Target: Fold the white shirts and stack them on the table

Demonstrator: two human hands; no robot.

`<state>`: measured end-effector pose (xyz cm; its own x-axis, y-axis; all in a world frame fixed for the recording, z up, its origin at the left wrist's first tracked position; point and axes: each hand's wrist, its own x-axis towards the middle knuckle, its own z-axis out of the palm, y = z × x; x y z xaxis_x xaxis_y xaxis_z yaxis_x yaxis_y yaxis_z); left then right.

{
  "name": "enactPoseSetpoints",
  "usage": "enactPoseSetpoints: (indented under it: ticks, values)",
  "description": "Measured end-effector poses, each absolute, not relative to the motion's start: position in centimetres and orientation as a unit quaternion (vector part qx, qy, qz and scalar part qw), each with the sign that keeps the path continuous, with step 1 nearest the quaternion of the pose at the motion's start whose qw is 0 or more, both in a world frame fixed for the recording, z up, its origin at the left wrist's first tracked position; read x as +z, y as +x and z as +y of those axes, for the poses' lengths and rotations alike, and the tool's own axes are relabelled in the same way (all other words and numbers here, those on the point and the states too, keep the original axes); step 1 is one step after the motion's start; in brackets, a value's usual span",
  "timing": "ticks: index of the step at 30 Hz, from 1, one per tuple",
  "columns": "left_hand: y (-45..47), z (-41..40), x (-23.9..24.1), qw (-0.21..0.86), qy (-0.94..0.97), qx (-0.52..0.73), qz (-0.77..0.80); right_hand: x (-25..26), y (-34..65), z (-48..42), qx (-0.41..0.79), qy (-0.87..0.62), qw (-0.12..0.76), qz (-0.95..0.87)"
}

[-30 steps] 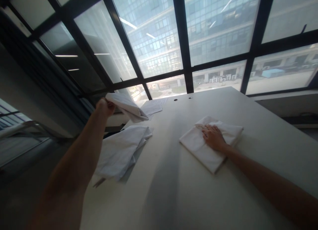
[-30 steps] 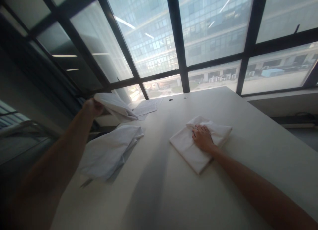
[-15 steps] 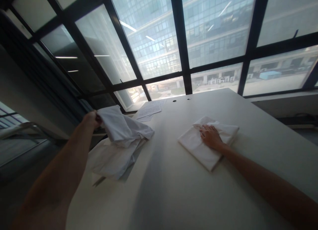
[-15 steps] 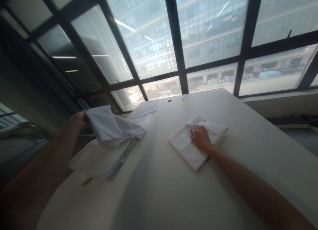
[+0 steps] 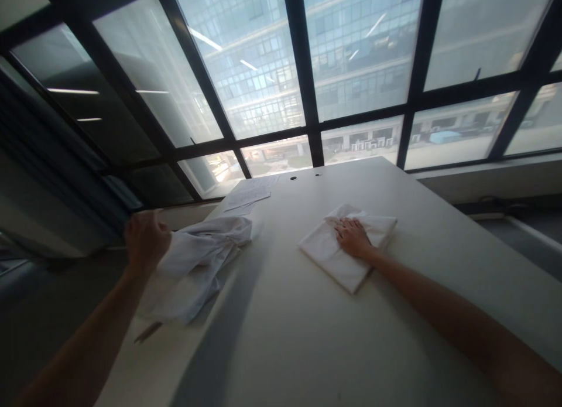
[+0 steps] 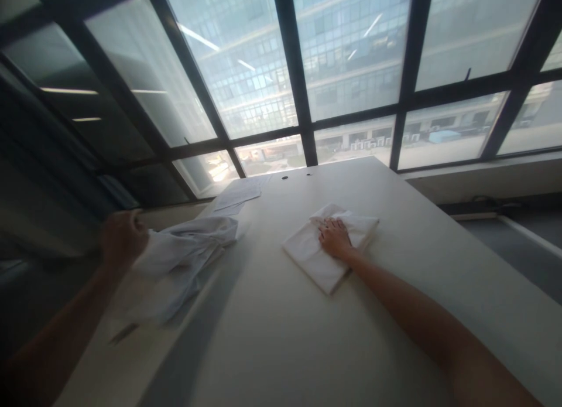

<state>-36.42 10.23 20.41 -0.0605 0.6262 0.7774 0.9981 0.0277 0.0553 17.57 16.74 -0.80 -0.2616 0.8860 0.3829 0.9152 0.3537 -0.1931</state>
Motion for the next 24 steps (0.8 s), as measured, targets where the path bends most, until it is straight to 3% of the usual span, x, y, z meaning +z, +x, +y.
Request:
enactPoseSetpoints:
  ticks: [2,8,12,15,21,24]
  values:
    - [-31.2,11.8,18.0,0.305,-0.688,-0.293,-0.590,-0.6,17.9,16.3,-0.022,-0.545,0.210,-0.811]
    - [-11.9,13.0,6.5,0.016,-0.854,-0.286,-0.435,0.3,19.7,12.6,0.045,-0.354,0.217,-0.909]
    - [-5.8,14.9,0.8,-0.058,-0.903,-0.267,-0.331,1.3,21.6,10.9,0.054,-0.322,0.303,-0.895]
    - [-5.4,16.2,-0.7,-0.087,-0.924,-0.248,-0.276,1.6,24.1,11.3,-0.004,-0.423,0.366,-0.829]
    - [-5.5,16.0,-0.2,-0.120,-0.914,-0.247,-0.297,0.0,28.4,13.0,0.042,-0.513,0.239,-0.824]
    - [-5.1,15.8,-0.1,-0.142,-0.896,-0.261,-0.330,-0.8,28.6,13.5,0.060,-0.580,0.252,-0.772]
